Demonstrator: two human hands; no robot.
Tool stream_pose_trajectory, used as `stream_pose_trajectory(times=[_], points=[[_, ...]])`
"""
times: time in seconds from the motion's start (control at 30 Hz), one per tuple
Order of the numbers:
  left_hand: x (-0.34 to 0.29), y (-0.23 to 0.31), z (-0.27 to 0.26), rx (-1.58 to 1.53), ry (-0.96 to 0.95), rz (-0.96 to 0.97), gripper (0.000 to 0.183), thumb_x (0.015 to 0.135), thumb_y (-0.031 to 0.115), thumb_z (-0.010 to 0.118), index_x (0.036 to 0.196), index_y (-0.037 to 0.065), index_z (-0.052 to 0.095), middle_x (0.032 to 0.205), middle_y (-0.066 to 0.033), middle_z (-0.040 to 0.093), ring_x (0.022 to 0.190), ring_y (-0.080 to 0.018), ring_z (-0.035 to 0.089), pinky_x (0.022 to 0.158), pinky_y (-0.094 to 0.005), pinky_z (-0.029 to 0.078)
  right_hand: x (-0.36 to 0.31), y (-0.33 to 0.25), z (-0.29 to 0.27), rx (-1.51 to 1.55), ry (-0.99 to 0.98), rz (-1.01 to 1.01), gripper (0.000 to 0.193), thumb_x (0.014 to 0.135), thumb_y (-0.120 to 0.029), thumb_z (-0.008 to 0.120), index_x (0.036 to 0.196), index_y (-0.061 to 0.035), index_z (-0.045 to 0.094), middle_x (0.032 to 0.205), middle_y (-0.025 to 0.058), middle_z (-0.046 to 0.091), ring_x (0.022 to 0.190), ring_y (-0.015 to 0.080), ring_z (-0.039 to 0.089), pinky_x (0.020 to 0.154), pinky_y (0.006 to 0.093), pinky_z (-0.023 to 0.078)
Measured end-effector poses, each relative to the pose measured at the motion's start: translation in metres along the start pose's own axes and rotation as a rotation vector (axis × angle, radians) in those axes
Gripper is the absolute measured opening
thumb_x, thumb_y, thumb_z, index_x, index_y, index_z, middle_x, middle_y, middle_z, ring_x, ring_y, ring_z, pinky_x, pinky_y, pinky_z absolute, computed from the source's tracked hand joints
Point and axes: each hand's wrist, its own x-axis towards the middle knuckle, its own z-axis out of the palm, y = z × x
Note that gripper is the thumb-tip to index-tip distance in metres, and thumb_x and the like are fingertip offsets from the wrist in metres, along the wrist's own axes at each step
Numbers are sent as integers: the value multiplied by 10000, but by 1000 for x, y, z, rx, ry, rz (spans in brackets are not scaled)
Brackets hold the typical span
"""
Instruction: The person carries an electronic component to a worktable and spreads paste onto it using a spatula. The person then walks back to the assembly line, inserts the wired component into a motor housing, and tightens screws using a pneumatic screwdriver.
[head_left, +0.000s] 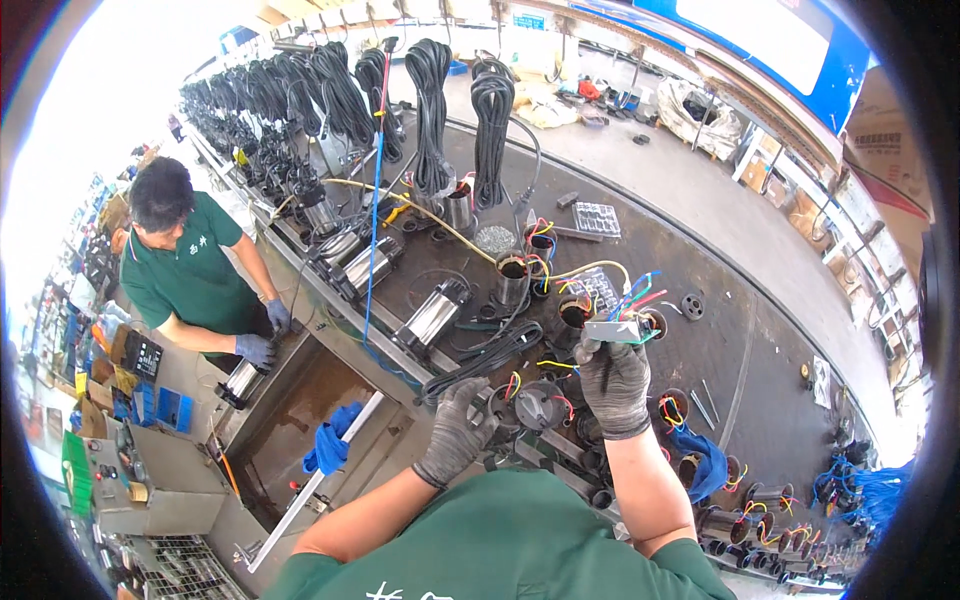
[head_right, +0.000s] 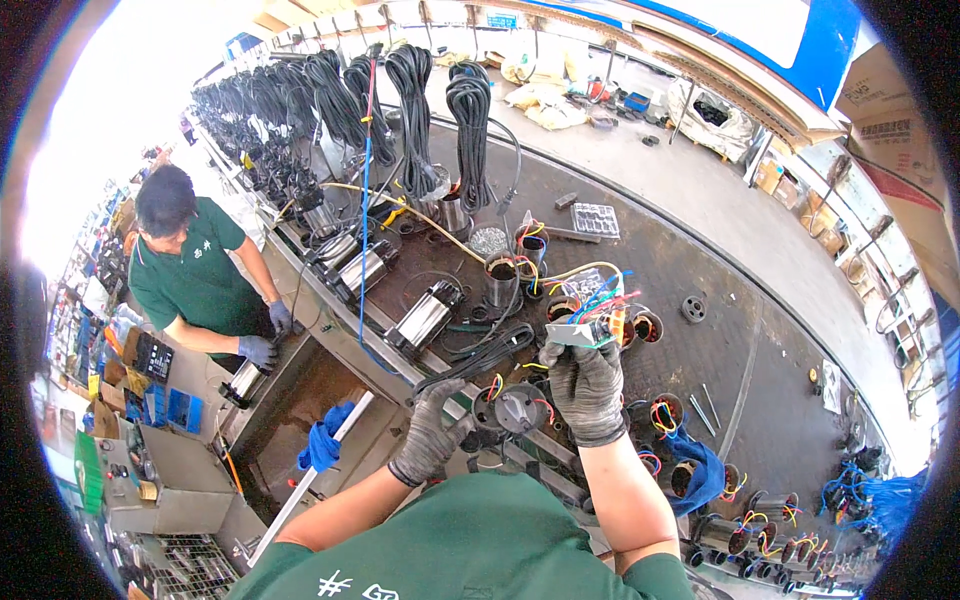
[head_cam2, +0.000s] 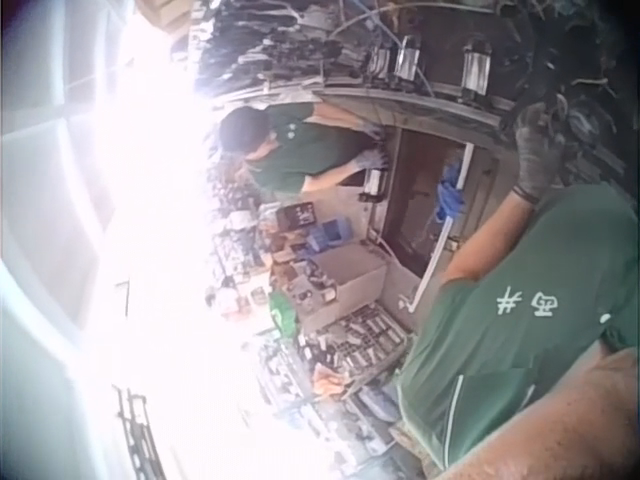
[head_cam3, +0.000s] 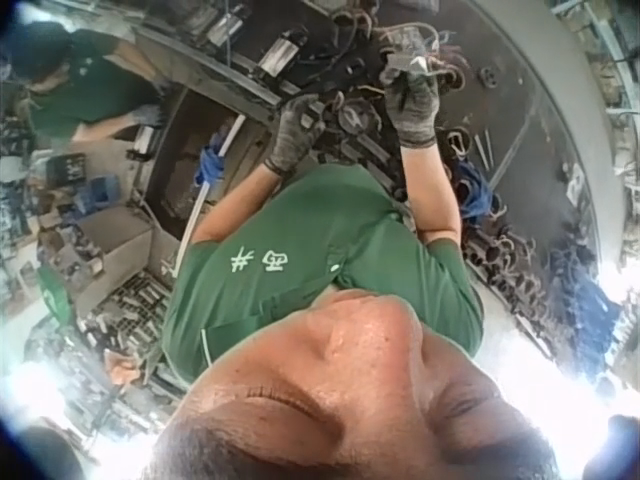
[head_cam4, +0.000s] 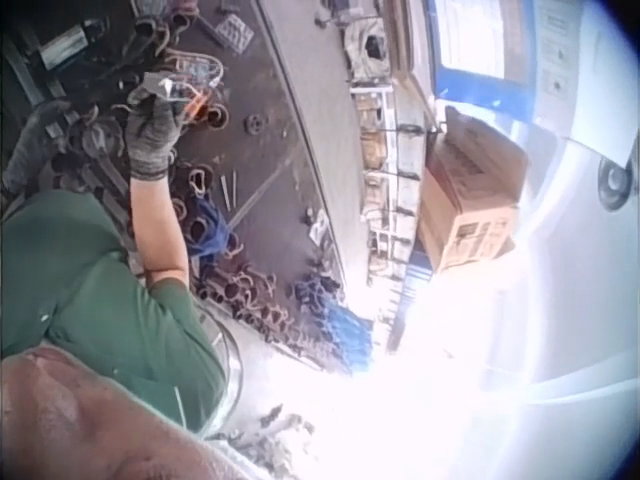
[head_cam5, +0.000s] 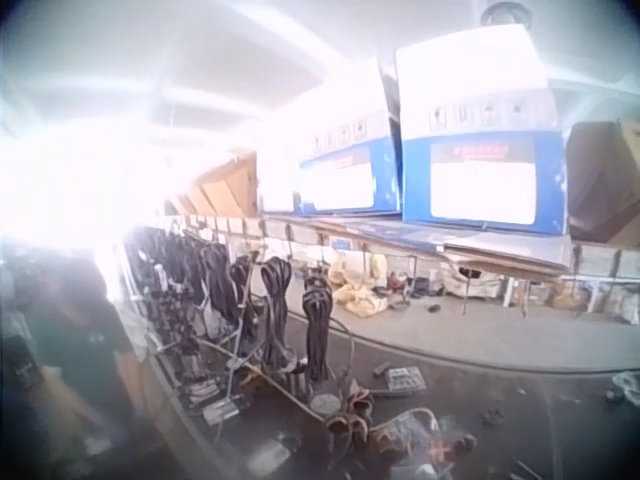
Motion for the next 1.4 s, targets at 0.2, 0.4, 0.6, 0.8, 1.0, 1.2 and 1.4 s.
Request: stream_pose_trajectory(times=[0.2, 0.4, 0.6, 0.8, 1.0, 1.2, 1.4], points=[[-3, -25, -13, -6, 17, 128, 582, 820, 88, 739, 1358, 48, 519, 1290, -165, 541, 1230, -307, 541, 1086, -414, 432, 0, 9, 12, 256, -166, 285, 324, 888, -162, 739, 1128, 21, 621, 931, 122, 653, 819, 212, 627, 709, 342, 523], [28, 36, -29, -511, -129, -22, 562, 902, 115, 707, 1406, 24, 476, 1318, -110, 535, 1300, -223, 490, 1099, -371, 400, -22, 13, 25, 384, -100, 446, 230, 895, -195, 690, 971, 10, 619, 784, 93, 575, 699, 166, 553, 609, 291, 470], [53, 88, -19, -860, -331, 5, 812, 888, 313, 780, 1514, 20, 354, 1449, -144, 495, 1313, -270, 516, 1136, -432, 379, -53, 10, 22, 390, 20, 665, 352, 848, -181, 688, 1126, 21, 609, 781, 95, 600, 582, 142, 526, 569, 284, 469], [65, 100, 6, -770, -607, -116, 1056, 753, 439, 875, 1539, 21, 307, 1354, -137, 581, 1230, -243, 580, 1066, -407, 450, -79, 8, 11, 578, -23, 720, 391, 881, -201, 697, 1196, -4, 575, 796, 69, 560, 594, 123, 483, 527, 235, 422], [58, 109, 19, -798, -773, -335, 725, 743, 345, 890, 1295, -5, 575, 1220, -114, 654, 1085, -210, 638, 963, -363, 515, -98, 1, 4, 603, 99, 737, 250, 918, -142, 617, 1138, -23, 602, 722, 43, 524, 550, 99, 447, 486, 236, 340], [47, 98, 40, -777, -669, -449, 736, 707, 389, 920, 1219, -45, 617, 1083, -109, 697, 915, -200, 689, 827, -335, 562, -111, -4, -28, 560, 86, 714, 326, 897, -162, 690, 1171, -13, 593, 899, 93, 630, 697, 143, 588, 560, 264, 475], [44, 42, 54, -597, -338, -335, 399, 960, 279, 683, 1222, -4, 583, 1087, -129, 667, 978, -232, 657, 885, -380, 527, -137, -53, -31, 45, 246, 507, 246, 888, -64, 616, 1129, -14, 611, 967, 130, 713, 768, 207, 715, 659, 322, 582]])
